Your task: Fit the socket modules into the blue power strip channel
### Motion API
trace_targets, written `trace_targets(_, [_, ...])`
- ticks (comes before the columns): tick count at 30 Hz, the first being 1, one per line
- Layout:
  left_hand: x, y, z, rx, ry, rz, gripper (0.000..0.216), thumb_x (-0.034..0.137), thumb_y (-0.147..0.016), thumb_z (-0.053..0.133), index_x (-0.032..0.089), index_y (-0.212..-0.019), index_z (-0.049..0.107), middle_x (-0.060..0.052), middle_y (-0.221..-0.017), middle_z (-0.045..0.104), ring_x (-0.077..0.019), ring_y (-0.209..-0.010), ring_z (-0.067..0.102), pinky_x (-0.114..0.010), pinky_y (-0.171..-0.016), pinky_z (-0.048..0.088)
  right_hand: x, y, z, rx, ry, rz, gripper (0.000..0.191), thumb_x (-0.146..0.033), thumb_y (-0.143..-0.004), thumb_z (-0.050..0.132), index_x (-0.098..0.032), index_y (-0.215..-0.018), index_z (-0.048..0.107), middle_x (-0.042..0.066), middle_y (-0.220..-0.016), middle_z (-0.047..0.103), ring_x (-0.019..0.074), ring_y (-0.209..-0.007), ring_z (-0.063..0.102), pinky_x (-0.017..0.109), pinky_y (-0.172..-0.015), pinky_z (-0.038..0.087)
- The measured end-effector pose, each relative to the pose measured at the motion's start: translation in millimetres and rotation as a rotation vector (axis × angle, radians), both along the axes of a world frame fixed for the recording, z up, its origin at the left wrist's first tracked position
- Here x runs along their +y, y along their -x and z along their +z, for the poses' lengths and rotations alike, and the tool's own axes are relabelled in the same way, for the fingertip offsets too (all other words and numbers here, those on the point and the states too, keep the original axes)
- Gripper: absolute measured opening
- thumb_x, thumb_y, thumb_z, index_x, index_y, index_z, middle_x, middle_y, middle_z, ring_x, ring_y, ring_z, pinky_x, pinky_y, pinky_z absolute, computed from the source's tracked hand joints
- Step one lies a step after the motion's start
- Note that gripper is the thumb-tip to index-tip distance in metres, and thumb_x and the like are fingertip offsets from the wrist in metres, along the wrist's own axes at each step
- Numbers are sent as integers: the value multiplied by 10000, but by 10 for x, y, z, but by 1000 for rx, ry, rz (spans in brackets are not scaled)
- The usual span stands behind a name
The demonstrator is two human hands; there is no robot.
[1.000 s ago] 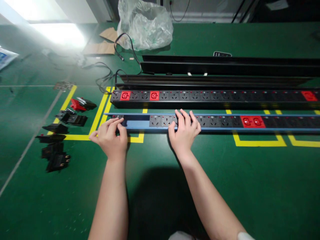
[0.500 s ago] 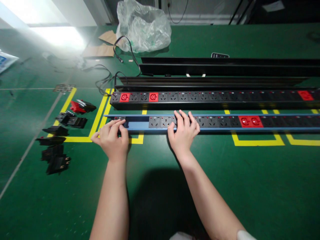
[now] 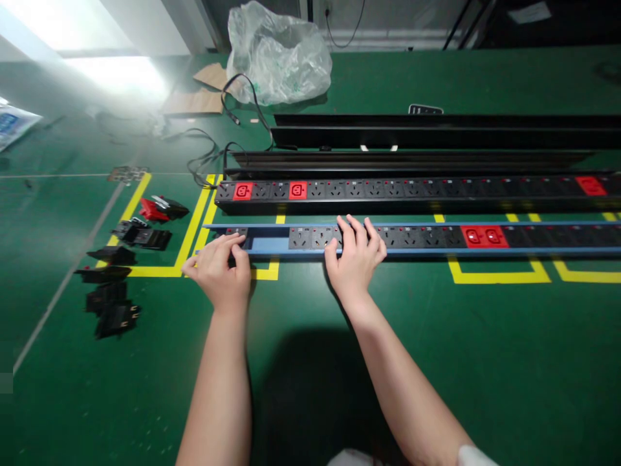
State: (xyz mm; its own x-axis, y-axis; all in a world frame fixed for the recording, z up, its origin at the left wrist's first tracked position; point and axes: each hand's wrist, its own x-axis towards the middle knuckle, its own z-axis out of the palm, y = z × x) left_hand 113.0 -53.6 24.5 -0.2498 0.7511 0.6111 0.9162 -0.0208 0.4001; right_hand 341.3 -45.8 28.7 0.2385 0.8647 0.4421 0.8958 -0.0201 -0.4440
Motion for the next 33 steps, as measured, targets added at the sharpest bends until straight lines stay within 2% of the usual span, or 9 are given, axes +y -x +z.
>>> trace_targets(7, [-14, -82, 52, 14, 11, -52, 297, 313, -1031, 504, 231, -1015, 789, -71, -1115, 810, -254, -1117, 728, -460, -1031, 289, 1, 5, -13, 3, -28, -1, 421, -326, -985, 537, -260, -1370, 695, 50, -1454, 686, 285, -1459, 481, 475, -1183, 298])
trace_targets(22, [0, -67, 99, -32, 54, -86, 317, 340, -1023, 495, 227, -1005, 790, -82, -1125, 803, -252, -1132, 717, -464, -1046, 345, 0, 7, 16, -12, 16, -11, 431, -333, -985, 525, -268, -1373, 699, 75, -1447, 686, 303, -1458, 479, 489, -1183, 291])
trace_targets(33, [7, -49, 71, -34, 9, -200, 292, 305, -1022, 523, 209, -1018, 799, -95, -1114, 798, -257, -1119, 718, -452, -1037, 397, -1, 3, 5, -10, -18, -6, 426, -327, -983, 526, -258, -1369, 693, 62, -1451, 688, 293, -1460, 479, 474, -1176, 294])
